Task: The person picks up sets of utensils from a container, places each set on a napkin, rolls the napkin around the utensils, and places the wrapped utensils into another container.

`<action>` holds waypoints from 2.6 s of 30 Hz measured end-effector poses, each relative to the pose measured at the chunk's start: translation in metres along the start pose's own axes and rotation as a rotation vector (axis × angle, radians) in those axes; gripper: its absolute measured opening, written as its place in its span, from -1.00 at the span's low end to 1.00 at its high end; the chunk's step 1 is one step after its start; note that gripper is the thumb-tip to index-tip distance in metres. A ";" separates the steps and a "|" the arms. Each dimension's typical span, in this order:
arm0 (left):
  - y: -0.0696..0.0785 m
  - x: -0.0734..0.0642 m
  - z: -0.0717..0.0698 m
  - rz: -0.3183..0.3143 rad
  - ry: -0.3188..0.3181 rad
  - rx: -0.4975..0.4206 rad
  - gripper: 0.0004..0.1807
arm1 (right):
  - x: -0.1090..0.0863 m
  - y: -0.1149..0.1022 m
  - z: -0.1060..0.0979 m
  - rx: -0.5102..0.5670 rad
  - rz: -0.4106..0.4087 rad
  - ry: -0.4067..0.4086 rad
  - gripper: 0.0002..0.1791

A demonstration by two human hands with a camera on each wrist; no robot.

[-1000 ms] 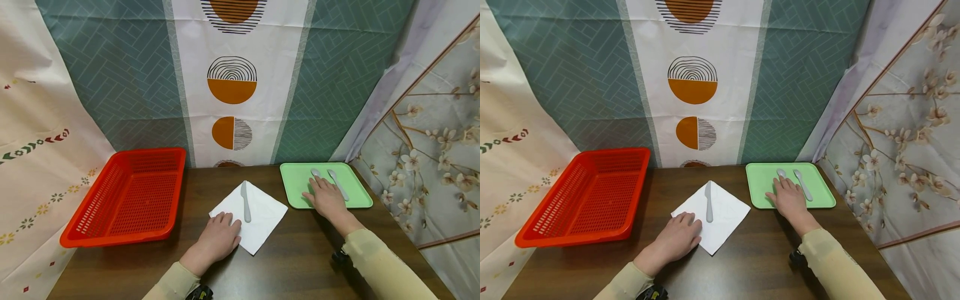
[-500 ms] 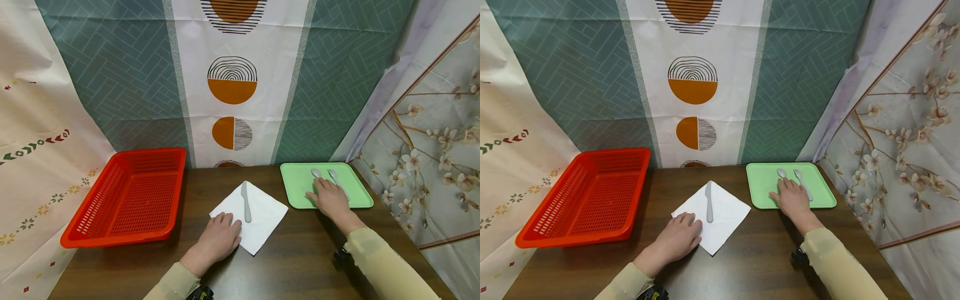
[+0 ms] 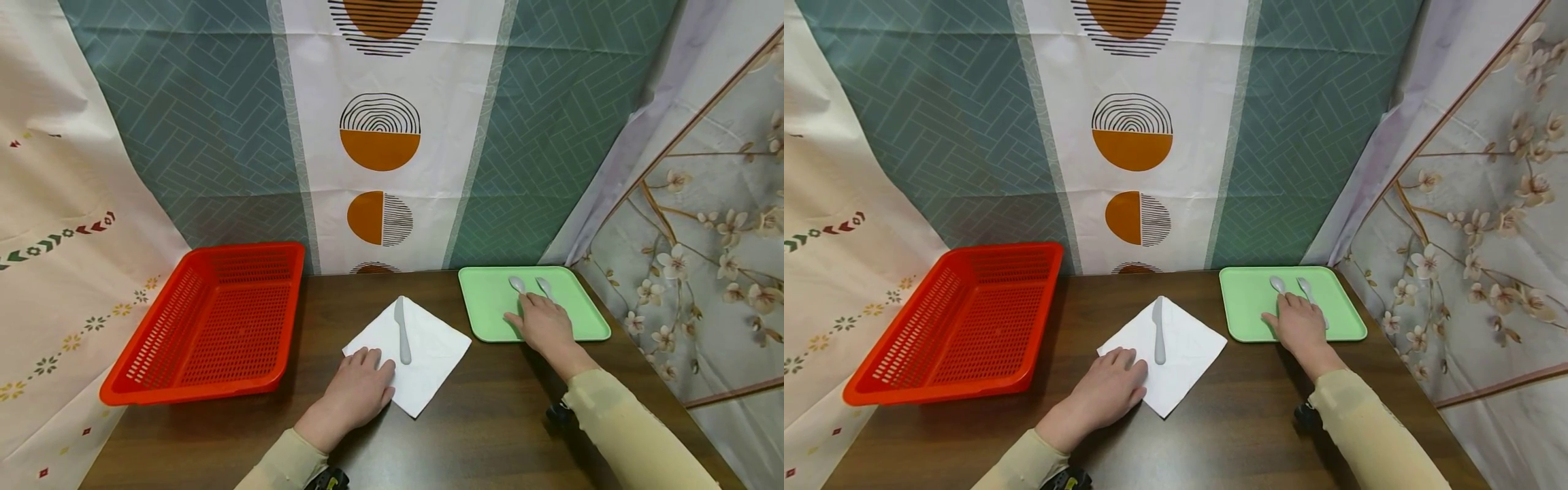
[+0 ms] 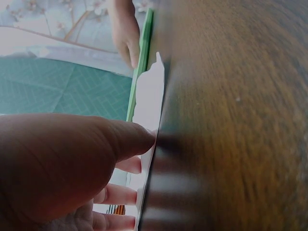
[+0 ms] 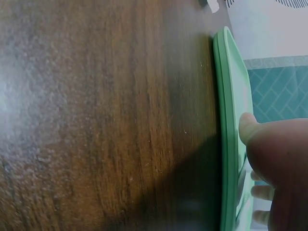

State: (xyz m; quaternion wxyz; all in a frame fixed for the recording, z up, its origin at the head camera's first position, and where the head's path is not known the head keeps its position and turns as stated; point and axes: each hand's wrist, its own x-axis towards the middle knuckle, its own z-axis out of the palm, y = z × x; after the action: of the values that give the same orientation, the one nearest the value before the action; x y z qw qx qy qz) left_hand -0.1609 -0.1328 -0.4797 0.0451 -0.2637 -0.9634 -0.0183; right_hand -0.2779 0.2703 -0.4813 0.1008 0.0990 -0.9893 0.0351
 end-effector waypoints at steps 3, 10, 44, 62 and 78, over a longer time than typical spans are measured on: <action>0.000 0.000 0.000 0.000 0.005 -0.001 -0.65 | 0.000 0.000 0.000 -0.008 0.001 -0.002 -0.29; 0.000 0.000 -0.001 0.003 0.006 0.001 -0.65 | 0.002 0.000 0.000 -0.030 0.013 0.019 -0.37; 0.001 0.000 -0.001 -0.006 0.005 -0.013 -0.65 | 0.007 0.007 0.002 -0.011 0.019 0.097 -0.86; 0.000 0.001 0.000 -0.002 0.008 -0.005 -0.66 | 0.012 0.012 -0.001 0.021 0.103 0.020 -0.86; 0.000 0.000 -0.001 -0.006 0.003 -0.010 -0.66 | 0.012 0.010 -0.002 -0.040 0.087 0.013 -0.80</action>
State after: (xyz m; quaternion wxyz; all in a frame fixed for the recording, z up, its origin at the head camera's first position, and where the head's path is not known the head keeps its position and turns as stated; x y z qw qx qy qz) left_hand -0.1602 -0.1328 -0.4785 0.0450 -0.2610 -0.9640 -0.0236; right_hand -0.2909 0.2779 -0.4773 0.1076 0.0537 -0.9925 0.0203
